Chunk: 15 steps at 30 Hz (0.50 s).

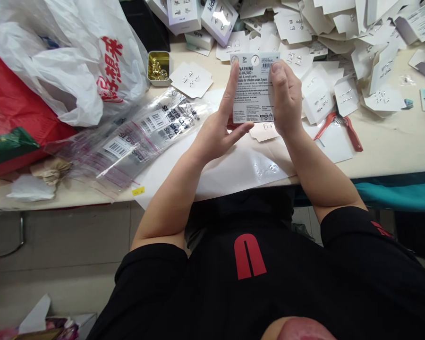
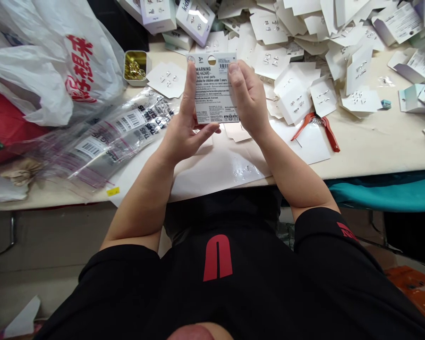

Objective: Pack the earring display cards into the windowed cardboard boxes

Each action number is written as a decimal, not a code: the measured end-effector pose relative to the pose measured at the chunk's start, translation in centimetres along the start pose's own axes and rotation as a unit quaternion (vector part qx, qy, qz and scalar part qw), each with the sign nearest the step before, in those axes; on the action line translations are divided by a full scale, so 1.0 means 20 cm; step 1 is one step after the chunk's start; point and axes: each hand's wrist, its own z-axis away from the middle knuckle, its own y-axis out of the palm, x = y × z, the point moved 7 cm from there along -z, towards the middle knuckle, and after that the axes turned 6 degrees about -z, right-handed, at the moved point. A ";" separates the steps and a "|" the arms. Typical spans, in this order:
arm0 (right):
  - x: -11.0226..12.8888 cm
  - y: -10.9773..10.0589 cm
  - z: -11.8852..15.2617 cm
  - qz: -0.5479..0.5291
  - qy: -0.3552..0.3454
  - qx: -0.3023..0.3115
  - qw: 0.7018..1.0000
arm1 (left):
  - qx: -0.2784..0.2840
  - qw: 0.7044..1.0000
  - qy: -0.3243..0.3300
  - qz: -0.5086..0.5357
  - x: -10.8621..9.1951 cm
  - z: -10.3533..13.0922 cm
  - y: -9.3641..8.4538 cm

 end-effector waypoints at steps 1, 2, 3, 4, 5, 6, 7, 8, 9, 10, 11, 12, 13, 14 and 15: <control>-0.01 0.00 0.00 0.007 0.009 -0.001 1.000 | 0.001 1.000 0.002 0.000 -0.01 0.00 0.00; -0.01 -0.01 0.00 0.017 0.018 -0.005 1.000 | 0.002 1.000 0.003 0.000 -0.01 0.00 -0.01; -0.02 -0.01 0.00 0.027 0.027 -0.010 0.999 | 0.001 1.000 0.005 0.000 -0.02 0.00 -0.01; -0.02 -0.01 0.00 0.037 0.033 -0.016 0.999 | -0.001 1.000 0.007 0.000 -0.03 0.00 -0.01; -0.02 -0.01 0.00 0.045 0.036 -0.020 0.998 | -0.003 1.000 0.010 0.000 -0.04 0.00 -0.01; -0.02 -0.01 0.00 0.045 0.035 -0.023 0.998 | -0.006 1.000 0.013 -0.001 -0.04 -0.01 -0.02; -0.01 -0.01 0.00 0.037 0.029 -0.026 0.999 | -0.010 1.000 0.014 -0.002 -0.05 -0.01 -0.01; 0.00 0.00 0.00 0.026 0.022 -0.028 0.999 | -0.012 1.000 0.012 -0.004 -0.05 -0.01 -0.01; 0.00 0.00 0.00 0.016 0.018 -0.029 0.999 | -0.015 1.000 0.006 -0.007 -0.04 -0.01 -0.01; 0.00 0.00 0.00 0.011 0.018 -0.031 0.999 | -0.016 1.000 -0.003 -0.010 -0.03 -0.01 -0.01; 0.00 0.00 0.00 0.012 0.020 -0.033 0.999 | -0.017 1.000 -0.013 -0.012 -0.02 -0.02 0.00; 0.00 0.00 0.00 0.017 0.023 -0.034 0.999 | -0.016 1.000 -0.022 -0.012 -0.02 -0.02 0.00; -0.01 0.00 0.00 0.022 0.025 -0.033 0.999 | -0.016 0.999 -0.029 -0.012 -0.01 -0.02 0.00; -0.01 0.00 0.00 0.021 0.026 -0.031 0.999 | -0.015 0.999 -0.034 -0.010 -0.01 -0.02 0.00; -0.02 0.00 0.00 0.014 0.022 -0.030 0.999 | -0.016 0.999 -0.038 -0.008 -0.01 -0.02 0.00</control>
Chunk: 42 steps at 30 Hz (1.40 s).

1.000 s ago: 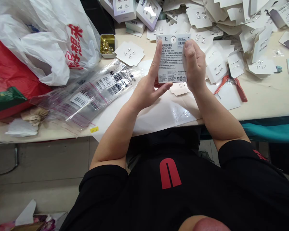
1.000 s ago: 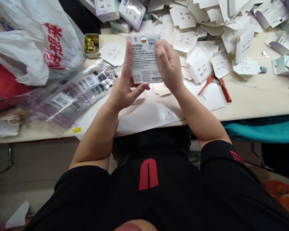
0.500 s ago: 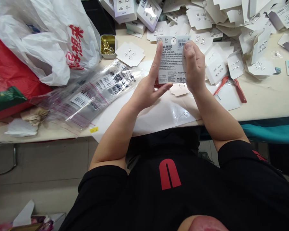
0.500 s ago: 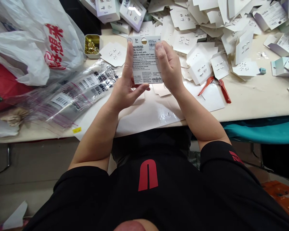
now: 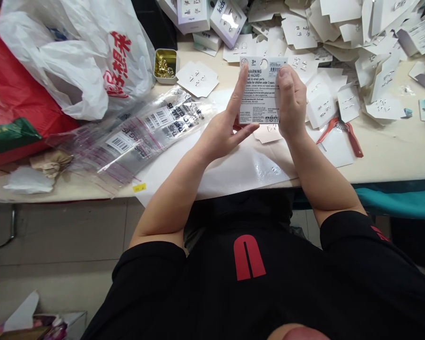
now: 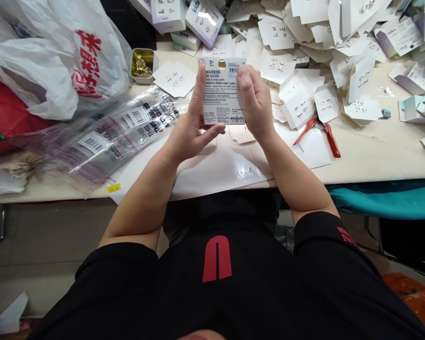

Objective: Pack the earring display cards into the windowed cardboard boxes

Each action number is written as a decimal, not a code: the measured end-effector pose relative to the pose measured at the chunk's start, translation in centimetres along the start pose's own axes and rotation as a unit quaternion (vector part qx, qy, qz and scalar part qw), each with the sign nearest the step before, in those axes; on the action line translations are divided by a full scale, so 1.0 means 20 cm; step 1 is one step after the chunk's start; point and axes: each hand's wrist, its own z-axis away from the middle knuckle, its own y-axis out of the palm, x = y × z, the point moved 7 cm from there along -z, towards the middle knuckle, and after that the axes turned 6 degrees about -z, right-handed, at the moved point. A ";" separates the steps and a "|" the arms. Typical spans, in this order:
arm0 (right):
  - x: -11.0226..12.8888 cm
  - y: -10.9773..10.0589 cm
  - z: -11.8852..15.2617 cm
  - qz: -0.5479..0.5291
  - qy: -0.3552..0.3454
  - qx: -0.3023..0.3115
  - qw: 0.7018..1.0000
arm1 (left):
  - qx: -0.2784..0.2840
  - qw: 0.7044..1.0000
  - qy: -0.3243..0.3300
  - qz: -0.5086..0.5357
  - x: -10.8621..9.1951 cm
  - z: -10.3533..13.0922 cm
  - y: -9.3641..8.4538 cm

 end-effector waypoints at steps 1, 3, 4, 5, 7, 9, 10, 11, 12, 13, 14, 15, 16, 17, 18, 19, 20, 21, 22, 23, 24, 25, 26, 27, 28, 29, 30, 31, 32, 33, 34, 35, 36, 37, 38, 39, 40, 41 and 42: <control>-0.01 0.00 0.00 -0.010 -0.004 0.002 1.000 | 0.001 1.000 -0.003 0.001 0.00 0.00 0.00; -0.01 -0.01 0.00 -0.030 -0.015 0.005 0.999 | 0.002 1.000 -0.003 -0.001 -0.01 0.00 0.00; -0.01 -0.01 0.00 -0.037 -0.020 0.007 0.999 | 0.001 1.000 0.000 -0.003 -0.01 0.01 -0.01; -0.01 -0.01 0.00 -0.041 -0.025 0.009 0.999 | 0.000 1.000 0.004 -0.005 -0.02 0.01 -0.01; -0.01 -0.01 0.00 -0.039 -0.026 0.015 0.999 | -0.003 1.000 0.010 -0.009 -0.02 0.01 -0.01; -0.01 -0.01 0.00 -0.026 -0.015 0.013 0.999 | -0.004 1.000 0.015 -0.011 -0.01 0.01 -0.01; -0.01 -0.01 0.00 -0.014 -0.008 0.009 1.000 | -0.004 1.000 0.019 -0.010 -0.01 0.01 -0.01; -0.01 -0.01 0.00 0.000 -0.002 0.004 1.000 | -0.004 1.000 0.022 -0.007 -0.01 0.01 -0.01; -0.01 -0.02 0.00 0.016 0.006 -0.001 1.000 | -0.004 1.000 0.024 -0.004 -0.02 0.01 -0.01; -0.02 -0.02 0.00 0.030 0.011 -0.004 0.999 | -0.004 1.000 0.024 -0.003 -0.02 0.01 -0.01; -0.02 -0.02 0.00 0.040 0.013 -0.006 0.999 | -0.002 1.000 0.021 -0.004 -0.02 0.00 -0.01; -0.02 -0.02 0.00 0.043 0.014 -0.006 0.999 | 0.001 1.000 0.017 -0.004 -0.02 0.00 0.00; -0.02 -0.02 -0.01 0.036 0.010 -0.005 0.999 | 0.003 1.000 0.012 -0.004 -0.02 0.00 0.00; -0.03 -0.02 -0.01 0.021 -0.001 -0.002 1.000 | 0.002 1.000 0.009 0.000 -0.02 0.01 0.00; -0.02 -0.02 -0.01 0.001 -0.014 0.000 1.000 | -0.002 1.000 0.007 0.006 -0.02 0.01 0.00; -0.02 -0.02 -0.01 -0.019 -0.028 0.003 0.999 | -0.007 1.000 0.005 0.015 -0.02 0.01 0.00; -0.02 -0.02 -0.01 -0.034 -0.038 0.005 0.999 | -0.012 1.000 0.002 0.024 -0.02 0.01 0.01; -0.02 -0.02 -0.01 -0.042 -0.043 0.006 0.998 | -0.016 0.999 -0.002 0.031 -0.01 0.01 0.01; -0.02 -0.02 -0.01 -0.042 -0.041 0.006 0.998 | -0.018 0.999 -0.009 0.036 -0.01 0.01 0.01; -0.02 -0.02 -0.01 -0.039 -0.035 0.006 0.999 | -0.017 0.999 -0.015 0.038 0.00 0.01 0.01; -0.02 -0.02 -0.01 -0.034 -0.029 0.005 0.999 | -0.015 0.999 -0.021 0.037 0.01 0.01 0.02; -0.01 -0.02 -0.01 -0.032 -0.026 0.004 0.999 | -0.011 0.999 -0.023 0.037 0.02 0.01 0.02; -0.01 -0.02 0.00 -0.032 -0.025 0.003 0.999 | -0.008 0.999 -0.023 0.036 0.02 0.01 0.02; 0.00 -0.01 0.00 -0.036 -0.027 0.003 0.999 | -0.005 0.999 -0.022 0.034 0.03 0.01 0.02; 0.01 -0.01 0.00 -0.040 -0.029 0.005 0.999 | -0.002 0.999 -0.020 0.034 0.03 0.01 0.02; 0.02 0.00 0.00 -0.042 -0.031 0.008 0.999 | -0.001 0.999 -0.019 0.035 0.04 0.01 0.02; 0.02 0.00 0.00 -0.042 -0.032 0.009 0.999 | -0.001 0.999 -0.018 0.037 0.04 0.02 0.01; 0.02 0.00 0.00 -0.041 -0.032 0.007 0.999 | -0.002 0.999 -0.017 0.040 0.04 0.02 0.01; 0.01 0.00 0.00 -0.040 -0.033 0.004 0.999 | -0.003 0.999 -0.017 0.042 0.05 0.02 0.01; 0.01 0.00 0.00 -0.043 -0.036 0.002 0.998 | -0.003 0.999 -0.016 0.046 0.05 0.02 0.01; 0.00 0.00 0.00 -0.048 -0.038 0.005 0.998 | -0.003 0.999 -0.014 0.049 0.05 0.02 0.00; 0.00 0.00 0.00 -0.054 -0.040 0.011 0.998 | -0.003 0.999 -0.012 0.051 0.05 0.02 0.00; -0.01 0.00 0.00 -0.059 -0.043 0.018 0.997 | -0.002 0.999 -0.011 0.053 0.05 0.02 0.00; -0.01 0.00 0.00 -0.062 -0.045 0.026 0.997 | -0.002 0.999 -0.011 0.053 0.05 0.02 0.00; -0.01 0.00 0.00 -0.064 -0.046 0.030 0.996 | -0.001 0.999 -0.012 0.051 0.05 0.02 0.00; -0.02 0.00 0.00 -0.062 -0.046 0.029 0.997 | 0.001 0.999 -0.016 0.048 0.05 0.02 0.00; -0.02 0.00 0.00 -0.058 -0.044 0.024 0.997 | 0.003 0.999 -0.019 0.045 0.05 0.02 0.00; -0.02 -0.01 0.00 -0.054 -0.041 0.019 0.998 | 0.004 0.999 -0.022 0.041 0.05 0.02 0.00; -0.01 -0.01 0.00 -0.048 -0.037 0.018 0.998 | 0.005 0.999 -0.022 0.038 0.05 0.02 0.00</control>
